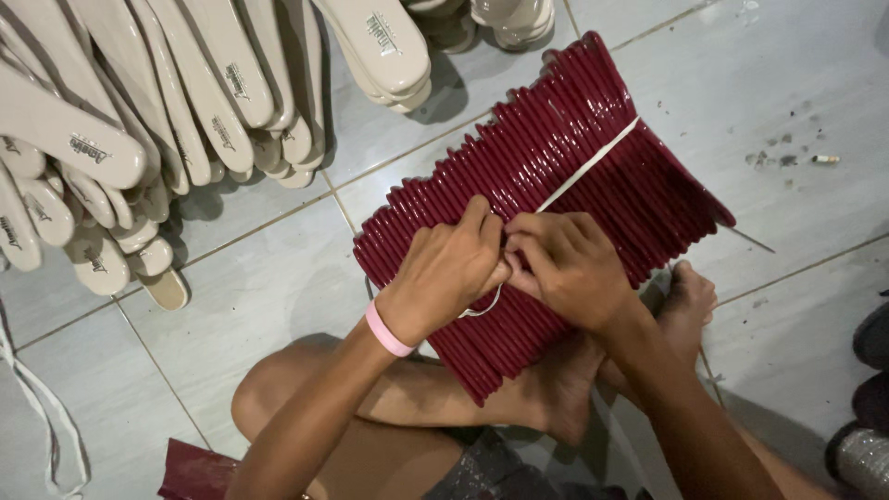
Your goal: The person sits on the floor and applies a pink insole to a white slipper sole, pressing it into place. They then handle a stack of maroon slipper soles and tie them together with a white string.
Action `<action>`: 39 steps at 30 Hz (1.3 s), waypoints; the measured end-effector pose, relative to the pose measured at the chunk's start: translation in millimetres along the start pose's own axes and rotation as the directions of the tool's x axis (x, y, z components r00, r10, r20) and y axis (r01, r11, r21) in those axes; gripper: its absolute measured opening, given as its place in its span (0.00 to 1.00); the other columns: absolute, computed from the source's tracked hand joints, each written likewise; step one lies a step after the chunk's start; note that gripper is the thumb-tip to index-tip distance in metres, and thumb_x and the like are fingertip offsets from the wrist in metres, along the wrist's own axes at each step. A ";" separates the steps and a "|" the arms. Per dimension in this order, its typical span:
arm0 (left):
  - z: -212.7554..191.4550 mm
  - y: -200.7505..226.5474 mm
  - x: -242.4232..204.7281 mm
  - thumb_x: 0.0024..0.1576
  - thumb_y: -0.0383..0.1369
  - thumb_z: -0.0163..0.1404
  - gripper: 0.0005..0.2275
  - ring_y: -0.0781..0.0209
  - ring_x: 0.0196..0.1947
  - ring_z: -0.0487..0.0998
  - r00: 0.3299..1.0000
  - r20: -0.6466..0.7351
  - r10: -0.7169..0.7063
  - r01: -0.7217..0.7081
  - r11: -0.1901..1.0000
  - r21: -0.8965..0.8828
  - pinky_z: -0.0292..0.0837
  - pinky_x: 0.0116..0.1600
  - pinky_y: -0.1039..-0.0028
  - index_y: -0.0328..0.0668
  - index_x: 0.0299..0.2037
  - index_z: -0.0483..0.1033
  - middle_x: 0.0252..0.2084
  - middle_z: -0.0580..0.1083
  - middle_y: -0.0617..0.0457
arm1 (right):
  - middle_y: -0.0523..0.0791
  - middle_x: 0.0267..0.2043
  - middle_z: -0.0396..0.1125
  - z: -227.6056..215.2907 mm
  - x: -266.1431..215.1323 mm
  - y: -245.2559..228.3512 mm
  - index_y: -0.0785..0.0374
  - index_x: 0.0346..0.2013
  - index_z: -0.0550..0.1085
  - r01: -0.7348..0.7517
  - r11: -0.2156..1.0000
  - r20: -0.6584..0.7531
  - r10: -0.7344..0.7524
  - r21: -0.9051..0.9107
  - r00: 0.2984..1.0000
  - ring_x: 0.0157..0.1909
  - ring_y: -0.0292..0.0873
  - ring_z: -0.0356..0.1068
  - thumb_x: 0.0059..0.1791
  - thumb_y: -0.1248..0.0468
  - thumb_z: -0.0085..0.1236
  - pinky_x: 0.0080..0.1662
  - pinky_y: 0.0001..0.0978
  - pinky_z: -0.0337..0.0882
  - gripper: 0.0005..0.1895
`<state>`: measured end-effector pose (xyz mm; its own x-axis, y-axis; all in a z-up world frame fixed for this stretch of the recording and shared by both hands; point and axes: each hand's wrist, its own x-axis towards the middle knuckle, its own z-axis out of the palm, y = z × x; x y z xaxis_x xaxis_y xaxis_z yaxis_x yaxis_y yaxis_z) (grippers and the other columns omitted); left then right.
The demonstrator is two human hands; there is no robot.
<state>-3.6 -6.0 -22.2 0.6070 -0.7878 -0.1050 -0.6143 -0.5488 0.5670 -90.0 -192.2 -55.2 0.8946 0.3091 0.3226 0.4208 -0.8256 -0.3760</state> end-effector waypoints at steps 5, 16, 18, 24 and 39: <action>-4.9 -7.6 1.6 0.54 0.33 0.53 0.12 0.39 0.25 0.76 0.996 0.086 -0.009 0.021 0.990 -0.136 0.73 0.30 0.55 0.27 0.37 0.70 0.38 0.68 0.37 | 0.44 0.54 0.64 3.4 3.1 20.8 0.64 0.44 0.71 0.157 0.985 -0.011 -0.156 0.078 0.988 0.50 0.45 0.69 0.48 0.65 0.69 0.53 0.39 0.71 0.16; -13.3 -26.4 -3.4 0.55 0.33 0.52 0.10 0.49 0.36 0.73 0.964 0.266 0.017 0.100 0.901 -0.422 0.70 0.44 0.61 0.31 0.37 0.73 0.34 0.70 0.44 | 0.43 0.50 0.72 -20.4 11.2 -15.3 0.65 0.45 0.77 0.052 0.978 -0.117 -0.029 0.202 0.993 0.41 0.39 0.75 0.47 0.68 0.66 0.43 0.31 0.75 0.12; -14.1 -25.6 -2.9 0.55 0.33 0.52 0.10 0.48 0.37 0.74 0.976 0.218 0.019 0.074 0.910 -0.408 0.70 0.45 0.61 0.31 0.39 0.73 0.36 0.70 0.43 | 0.43 0.47 0.72 -25.0 14.4 -23.8 0.65 0.43 0.77 0.024 0.992 -0.068 -0.016 0.122 0.998 0.38 0.38 0.75 0.47 0.66 0.65 0.40 0.30 0.75 0.12; -13.4 -22.9 1.0 0.52 0.34 0.53 0.11 0.46 0.39 0.75 0.961 0.273 -0.048 0.139 0.936 -0.325 0.70 0.48 0.58 0.32 0.37 0.74 0.35 0.72 0.42 | 0.41 0.37 0.70 -35.5 28.4 -30.4 0.64 0.37 0.76 0.062 0.991 0.165 -0.041 -0.123 0.986 0.34 0.37 0.75 0.48 0.62 0.61 0.36 0.29 0.75 0.08; -1.5 -14.0 -6.0 0.55 0.35 0.52 0.12 0.41 0.38 0.76 0.986 0.151 -0.078 0.123 0.941 -0.316 0.73 0.47 0.56 0.29 0.32 0.74 0.33 0.74 0.37 | 0.42 0.52 0.70 -18.9 10.1 -13.1 0.62 0.44 0.76 -0.080 0.968 -0.005 0.083 0.239 0.997 0.47 0.46 0.74 0.46 0.64 0.65 0.50 0.39 0.72 0.13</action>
<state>2.1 6.9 -28.3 0.5701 -0.7757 -0.2706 -0.3441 -0.5245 0.7788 -89.4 -187.2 -30.5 0.9258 0.2369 0.2946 0.3719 -0.7110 -0.5968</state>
